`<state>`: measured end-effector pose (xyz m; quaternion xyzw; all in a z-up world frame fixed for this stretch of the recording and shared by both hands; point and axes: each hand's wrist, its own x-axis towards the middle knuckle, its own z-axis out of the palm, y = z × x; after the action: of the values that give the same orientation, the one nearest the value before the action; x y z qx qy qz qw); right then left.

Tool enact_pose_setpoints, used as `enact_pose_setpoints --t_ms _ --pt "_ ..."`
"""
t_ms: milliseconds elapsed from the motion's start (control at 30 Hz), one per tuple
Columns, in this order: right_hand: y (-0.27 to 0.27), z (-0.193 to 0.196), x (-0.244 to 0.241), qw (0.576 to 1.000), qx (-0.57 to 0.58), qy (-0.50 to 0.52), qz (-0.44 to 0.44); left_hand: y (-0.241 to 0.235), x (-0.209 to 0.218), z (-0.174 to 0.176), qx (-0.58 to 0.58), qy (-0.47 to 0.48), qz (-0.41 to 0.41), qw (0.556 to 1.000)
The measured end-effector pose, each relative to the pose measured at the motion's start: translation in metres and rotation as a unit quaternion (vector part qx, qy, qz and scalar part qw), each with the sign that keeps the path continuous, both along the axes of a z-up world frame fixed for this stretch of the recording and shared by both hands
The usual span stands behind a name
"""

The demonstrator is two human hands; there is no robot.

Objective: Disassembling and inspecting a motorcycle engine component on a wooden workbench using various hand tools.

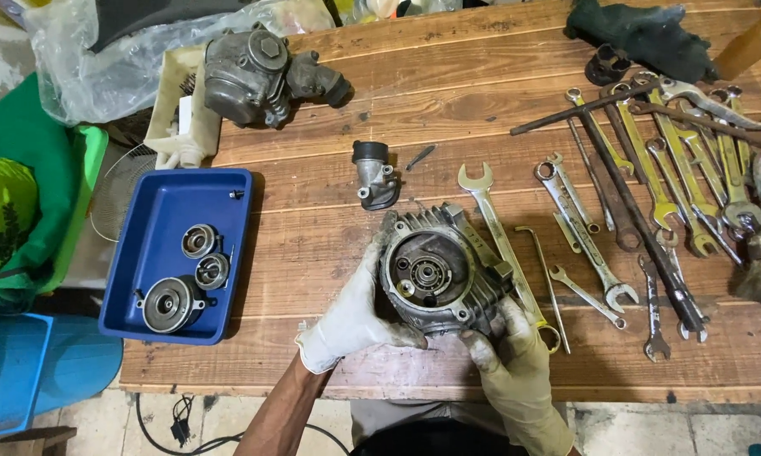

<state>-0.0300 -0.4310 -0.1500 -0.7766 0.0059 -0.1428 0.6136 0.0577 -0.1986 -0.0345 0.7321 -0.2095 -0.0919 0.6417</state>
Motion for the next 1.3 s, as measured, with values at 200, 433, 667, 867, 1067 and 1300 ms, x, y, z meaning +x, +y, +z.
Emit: enact_pose_setpoints --t_ms 200,433,667,867,1067,1300 --pt "-0.003 0.007 0.003 0.998 -0.053 -0.034 0.009 -0.001 -0.002 -0.002 0.008 0.013 0.018 1.000" --pt "0.000 0.014 0.007 0.998 -0.043 -0.015 0.036 -0.008 -0.005 0.010 -0.024 0.020 0.040 0.999" --pt "-0.010 0.044 0.018 0.997 -0.037 -0.049 0.040 -0.024 -0.014 0.023 -0.051 -0.002 0.104 0.993" --pt "-0.020 0.070 0.035 0.988 -0.015 0.006 0.151 -0.024 -0.015 0.045 0.107 0.039 0.223 0.968" --pt "-0.018 0.052 0.045 0.969 0.118 0.129 0.173 0.004 -0.022 0.034 0.180 0.001 0.161 0.970" --pt "-0.006 0.095 0.057 0.953 0.147 0.240 0.112 0.011 -0.024 0.020 0.246 0.072 0.189 0.948"
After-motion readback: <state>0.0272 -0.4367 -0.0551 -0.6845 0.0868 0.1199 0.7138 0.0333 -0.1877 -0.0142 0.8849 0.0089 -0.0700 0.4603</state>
